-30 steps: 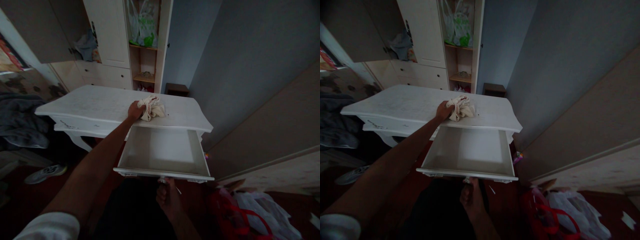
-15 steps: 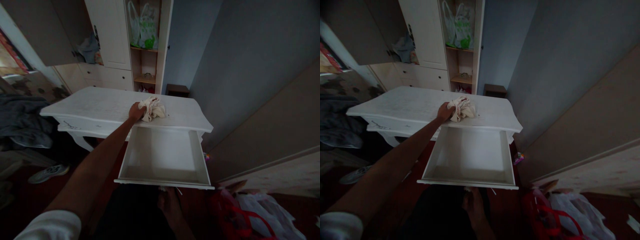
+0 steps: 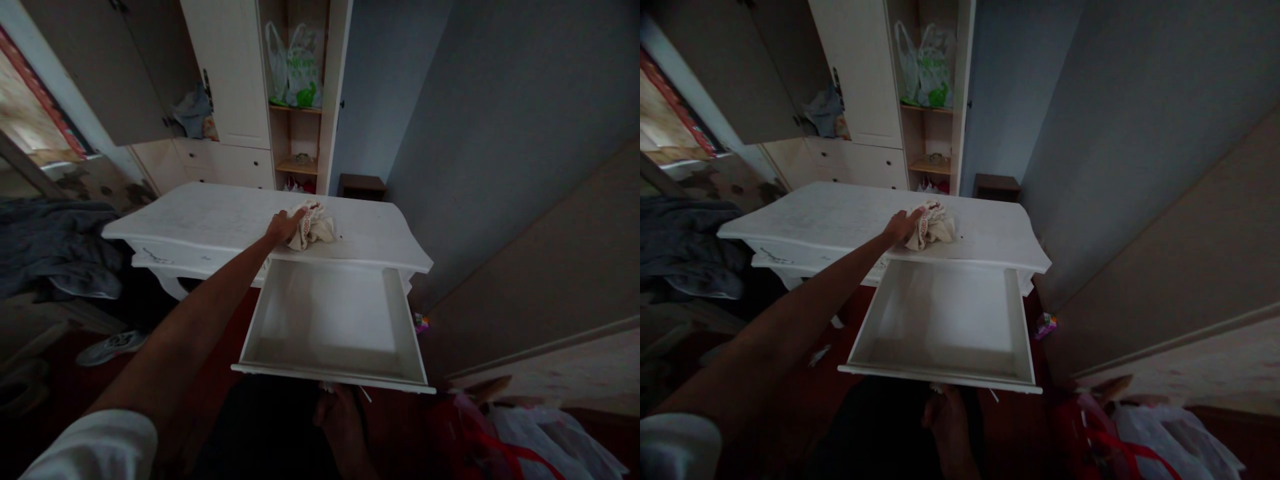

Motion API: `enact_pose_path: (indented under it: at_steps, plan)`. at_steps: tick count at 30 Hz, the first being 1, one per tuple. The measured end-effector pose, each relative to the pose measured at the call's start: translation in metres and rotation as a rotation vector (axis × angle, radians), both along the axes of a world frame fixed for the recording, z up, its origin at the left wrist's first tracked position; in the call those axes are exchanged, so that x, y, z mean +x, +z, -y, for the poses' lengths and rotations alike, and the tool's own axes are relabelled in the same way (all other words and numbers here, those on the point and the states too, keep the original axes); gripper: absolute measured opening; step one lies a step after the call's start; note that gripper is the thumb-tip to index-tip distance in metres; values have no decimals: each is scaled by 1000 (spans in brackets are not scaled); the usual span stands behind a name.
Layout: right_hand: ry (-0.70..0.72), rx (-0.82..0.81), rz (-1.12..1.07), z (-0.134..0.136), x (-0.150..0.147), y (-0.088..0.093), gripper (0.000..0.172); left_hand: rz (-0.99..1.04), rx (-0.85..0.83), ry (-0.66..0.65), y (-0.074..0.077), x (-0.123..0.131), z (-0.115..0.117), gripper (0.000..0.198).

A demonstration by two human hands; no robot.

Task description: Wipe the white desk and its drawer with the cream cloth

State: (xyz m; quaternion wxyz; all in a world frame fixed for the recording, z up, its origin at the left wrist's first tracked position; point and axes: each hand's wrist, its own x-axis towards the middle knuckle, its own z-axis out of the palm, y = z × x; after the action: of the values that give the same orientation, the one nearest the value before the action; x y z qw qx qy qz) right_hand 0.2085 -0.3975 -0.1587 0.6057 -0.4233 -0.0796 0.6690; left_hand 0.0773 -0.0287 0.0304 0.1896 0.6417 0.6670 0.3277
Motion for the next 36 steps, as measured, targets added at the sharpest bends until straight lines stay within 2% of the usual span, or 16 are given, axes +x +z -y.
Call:
enact_pose_path:
  at_steps: [3,6,10,13,16,19,22,24,26,28,31,34,36]
  plan:
    - [-12,-24,-2,-1,-1,-6,48,-96,-177,-43,16,19,0,113]
    - [-1,-64,-42,-5,0,-8,50,-151,-201,-33,23,45,8,117]
    - [27,-148,-60,-9,4,-11,48,-324,-144,-97,16,76,23,122]
    - [-6,-186,-42,-11,5,-19,48,-401,-65,-126,7,85,28,105]
    - [-20,-125,-22,-10,3,-28,46,-415,43,-146,1,79,35,78]
    - [-20,-69,-15,-10,1,-32,45,-417,115,-209,-2,66,58,74]
    - [-20,-63,-2,-10,2,-28,42,-440,176,-256,-5,53,99,75]
    - [-8,-69,4,-10,5,-22,41,-491,184,-335,-11,44,131,78]
    - [20,-62,2,-9,8,-15,42,-552,167,-432,-20,36,159,80]
    - [38,-47,-5,-9,11,-10,42,-622,107,-485,-34,26,178,80]
    - [26,-41,-9,-7,12,-6,41,-734,-29,-453,-60,12,184,83]
    - [6,-37,-13,-7,11,-5,39,-775,-97,-406,-79,5,174,92]
    - [-2,-29,-19,-6,10,-7,37,-723,-99,-362,-86,7,165,102]
